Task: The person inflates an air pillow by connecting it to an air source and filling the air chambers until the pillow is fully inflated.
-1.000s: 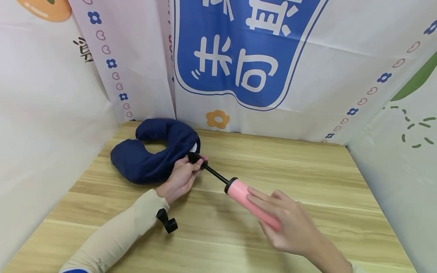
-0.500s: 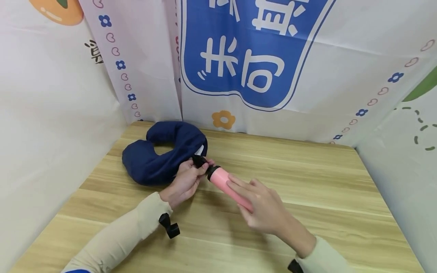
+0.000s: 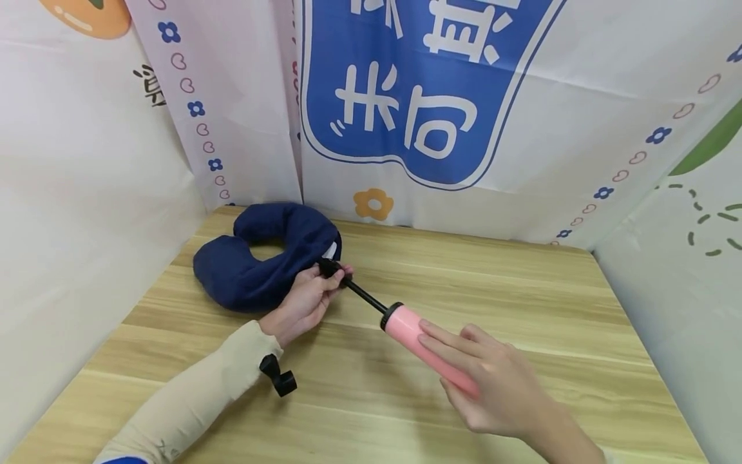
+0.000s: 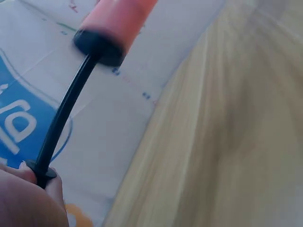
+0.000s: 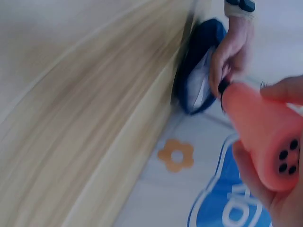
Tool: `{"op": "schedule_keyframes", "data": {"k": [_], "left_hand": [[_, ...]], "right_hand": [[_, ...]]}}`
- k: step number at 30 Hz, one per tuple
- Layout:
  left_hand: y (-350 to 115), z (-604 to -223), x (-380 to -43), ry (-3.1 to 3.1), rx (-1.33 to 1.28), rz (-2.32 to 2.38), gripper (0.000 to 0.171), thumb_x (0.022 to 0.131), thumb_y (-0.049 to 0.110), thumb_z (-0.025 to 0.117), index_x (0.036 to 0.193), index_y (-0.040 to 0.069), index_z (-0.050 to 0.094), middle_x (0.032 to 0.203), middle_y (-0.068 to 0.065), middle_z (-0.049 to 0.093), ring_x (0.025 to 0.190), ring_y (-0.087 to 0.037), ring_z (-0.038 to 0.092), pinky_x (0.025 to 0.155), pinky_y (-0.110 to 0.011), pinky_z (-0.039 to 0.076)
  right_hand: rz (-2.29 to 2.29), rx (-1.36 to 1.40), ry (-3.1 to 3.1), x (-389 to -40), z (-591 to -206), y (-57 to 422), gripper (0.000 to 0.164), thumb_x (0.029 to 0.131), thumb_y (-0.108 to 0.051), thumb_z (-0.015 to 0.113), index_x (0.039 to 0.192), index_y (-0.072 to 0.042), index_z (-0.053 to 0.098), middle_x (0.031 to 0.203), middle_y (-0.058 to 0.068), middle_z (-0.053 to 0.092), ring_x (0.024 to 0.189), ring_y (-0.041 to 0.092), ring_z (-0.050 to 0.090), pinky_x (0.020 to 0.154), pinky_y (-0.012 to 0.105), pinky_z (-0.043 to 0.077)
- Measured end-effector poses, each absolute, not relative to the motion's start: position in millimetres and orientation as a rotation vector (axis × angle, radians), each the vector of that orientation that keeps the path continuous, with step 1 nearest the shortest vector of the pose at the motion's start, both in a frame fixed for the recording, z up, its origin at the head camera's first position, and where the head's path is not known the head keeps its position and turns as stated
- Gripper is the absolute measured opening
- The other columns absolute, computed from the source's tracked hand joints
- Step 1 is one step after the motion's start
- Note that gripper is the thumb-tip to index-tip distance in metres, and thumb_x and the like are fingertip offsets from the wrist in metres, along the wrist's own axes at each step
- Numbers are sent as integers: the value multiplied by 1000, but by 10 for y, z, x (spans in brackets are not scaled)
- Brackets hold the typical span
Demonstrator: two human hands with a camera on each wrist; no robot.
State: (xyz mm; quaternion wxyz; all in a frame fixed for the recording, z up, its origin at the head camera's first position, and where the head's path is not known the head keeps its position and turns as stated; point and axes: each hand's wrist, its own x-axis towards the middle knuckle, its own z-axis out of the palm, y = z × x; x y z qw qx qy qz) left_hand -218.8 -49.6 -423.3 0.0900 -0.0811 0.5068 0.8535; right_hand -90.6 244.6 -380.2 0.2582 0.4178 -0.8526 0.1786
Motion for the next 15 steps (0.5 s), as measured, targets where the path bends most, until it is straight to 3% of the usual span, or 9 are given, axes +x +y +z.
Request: {"op": "schedule_keyframes", "data": {"k": [5,8,11,15], "left_hand": [[-441,-4213,-2080,1504,-284,2540,17,103,-7,57,119,-4,59,106,-5,75,109,-14,72,96,-20,58],[-463,-4163,-2051,1546,-276,2564,20,102,-7,57,123,-6,59,109,-7,74,111,-17,71,89,-18,58],[-495,-4143,-2051,1580,-249,2523,23,103,-7,57,126,-6,59,114,-10,72,112,-18,71,87,-18,58],[-531,-4159,-2081,1589,-221,2461,25,102,-7,59,128,-6,59,121,-15,71,111,-17,73,95,-22,59]], "right_hand": [[523,1079,-2293,-1090,-3890,1983,65,68,-12,80,132,-15,75,135,3,74,71,5,48,54,10,36],[560,1061,-2272,-1217,-3936,1754,65,67,-8,79,132,-13,75,134,5,74,72,10,54,53,14,41],[587,1057,-2302,-1286,-3931,1709,63,71,-10,80,134,-13,74,136,4,73,75,10,60,64,27,58],[642,1033,-2433,-1201,-3897,1927,64,77,-14,84,139,-20,71,143,-4,69,75,0,50,62,19,54]]}}
